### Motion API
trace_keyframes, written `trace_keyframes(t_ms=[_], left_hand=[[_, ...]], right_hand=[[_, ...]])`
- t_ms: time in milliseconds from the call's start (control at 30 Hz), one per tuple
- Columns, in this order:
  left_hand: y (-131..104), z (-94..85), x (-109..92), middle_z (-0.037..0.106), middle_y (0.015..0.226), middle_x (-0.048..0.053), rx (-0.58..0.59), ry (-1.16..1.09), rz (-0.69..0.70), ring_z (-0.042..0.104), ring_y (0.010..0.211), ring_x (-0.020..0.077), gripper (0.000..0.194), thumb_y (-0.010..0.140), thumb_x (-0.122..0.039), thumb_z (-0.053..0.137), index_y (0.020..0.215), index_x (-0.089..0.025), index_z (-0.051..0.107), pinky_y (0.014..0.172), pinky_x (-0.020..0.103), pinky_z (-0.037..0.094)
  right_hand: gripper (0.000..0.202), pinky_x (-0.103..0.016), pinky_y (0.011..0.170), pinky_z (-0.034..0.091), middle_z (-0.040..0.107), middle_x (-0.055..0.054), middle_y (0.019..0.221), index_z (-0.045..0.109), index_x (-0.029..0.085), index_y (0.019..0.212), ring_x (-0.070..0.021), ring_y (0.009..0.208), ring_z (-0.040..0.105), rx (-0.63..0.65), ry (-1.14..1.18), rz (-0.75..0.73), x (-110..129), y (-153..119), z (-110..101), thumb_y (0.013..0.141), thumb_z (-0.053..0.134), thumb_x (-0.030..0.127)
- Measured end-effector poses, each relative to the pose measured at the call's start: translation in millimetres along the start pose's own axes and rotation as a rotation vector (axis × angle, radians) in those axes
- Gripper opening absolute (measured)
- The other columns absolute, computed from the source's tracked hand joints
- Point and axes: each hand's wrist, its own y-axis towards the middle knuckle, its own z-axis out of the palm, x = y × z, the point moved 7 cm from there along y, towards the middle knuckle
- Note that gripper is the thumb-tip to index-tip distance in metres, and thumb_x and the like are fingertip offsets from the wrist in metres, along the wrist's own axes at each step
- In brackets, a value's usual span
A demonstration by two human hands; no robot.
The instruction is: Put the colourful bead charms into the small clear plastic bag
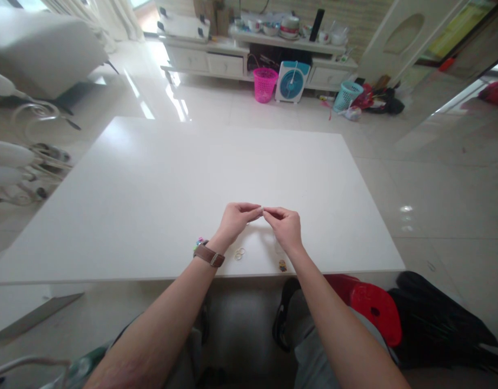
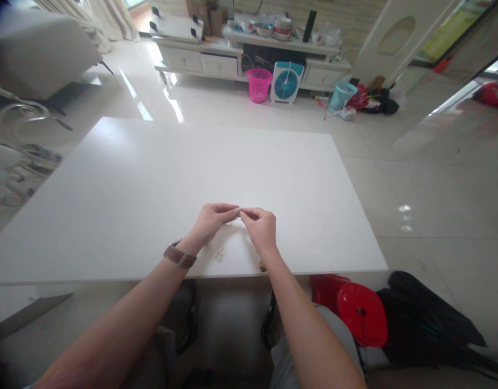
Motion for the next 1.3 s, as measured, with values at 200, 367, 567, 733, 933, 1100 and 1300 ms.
trace_keyframes(t_ms=[200,367,567,733,933,1100,1300], left_hand=[[3,5.0,6,0.078,0.095,0.012,0.073,-0.088,-0.049,0.072,0.094,0.0226,0.047,0.059,-0.042,0.092,0.092,-0.011,0.079,0.098,0.041,0.054],[0,4.5,6,0.079,0.093,0.011,0.075,-0.132,-0.084,0.072,0.093,0.0209,0.044,0.058,-0.037,0.093,0.09,-0.011,0.079,0.101,0.039,0.054],[-4,1.5,4,0.079,0.086,0.01,0.022,-0.128,-0.114,0.073,0.088,0.0201,0.039,0.059,-0.029,0.093,0.089,-0.01,0.078,0.1,0.039,0.056],[-1,0.8,5,0.079,0.087,0.011,0.01,-0.092,-0.105,0.073,0.088,0.0202,0.04,0.06,-0.03,0.092,0.091,-0.009,0.078,0.098,0.038,0.057],[1,2.6,7,0.078,0.09,0.012,0.056,-0.034,-0.081,0.072,0.085,0.019,0.046,0.059,-0.037,0.092,0.093,-0.009,0.079,0.095,0.038,0.057],[-2,4.5,3,0.079,0.091,0.011,0.067,0.083,-0.038,0.072,0.085,0.0192,0.039,0.066,-0.033,0.087,0.096,-0.01,0.079,0.09,0.036,0.057],[-8,7.9,-4,0.079,0.095,0.01,0.103,0.281,0.027,0.072,0.091,0.0224,0.03,0.074,-0.031,0.081,0.097,-0.013,0.079,0.089,0.034,0.055]], right_hand=[[0.018,-0.034,0.081,0.057,0.08,-0.006,0.087,0.081,0.019,0.087,-0.022,0.082,0.074,-0.015,-0.015,0.019,-9,6,0,0.077,0.074,0.032],[0.018,-0.03,0.071,0.055,0.078,-0.006,0.077,0.079,0.017,0.081,-0.0196,0.072,0.071,-0.006,0.035,0.055,-15,8,0,0.074,0.075,0.033],[0.022,-0.031,0.071,0.055,0.077,-0.007,0.075,0.079,0.015,0.081,-0.0197,0.071,0.071,0.008,0.1,0.112,-16,5,1,0.074,0.076,0.036],[0.024,-0.032,0.075,0.056,0.079,-0.008,0.082,0.08,0.016,0.085,-0.0214,0.077,0.073,0.014,0.036,0.089,-14,5,2,0.074,0.077,0.037],[0.018,-0.031,0.075,0.056,0.079,-0.006,0.083,0.08,0.018,0.084,-0.021,0.077,0.074,-0.004,-0.054,0.054,-12,6,1,0.075,0.074,0.032],[0.015,-0.031,0.076,0.056,0.079,-0.005,0.083,0.08,0.019,0.084,-0.0211,0.078,0.074,-0.029,-0.135,0.02,-5,2,0,0.076,0.071,0.027],[0.013,-0.03,0.072,0.055,0.078,-0.005,0.078,0.079,0.019,0.081,-0.0208,0.074,0.073,-0.035,-0.185,0.005,-3,0,-5,0.075,0.071,0.027]])
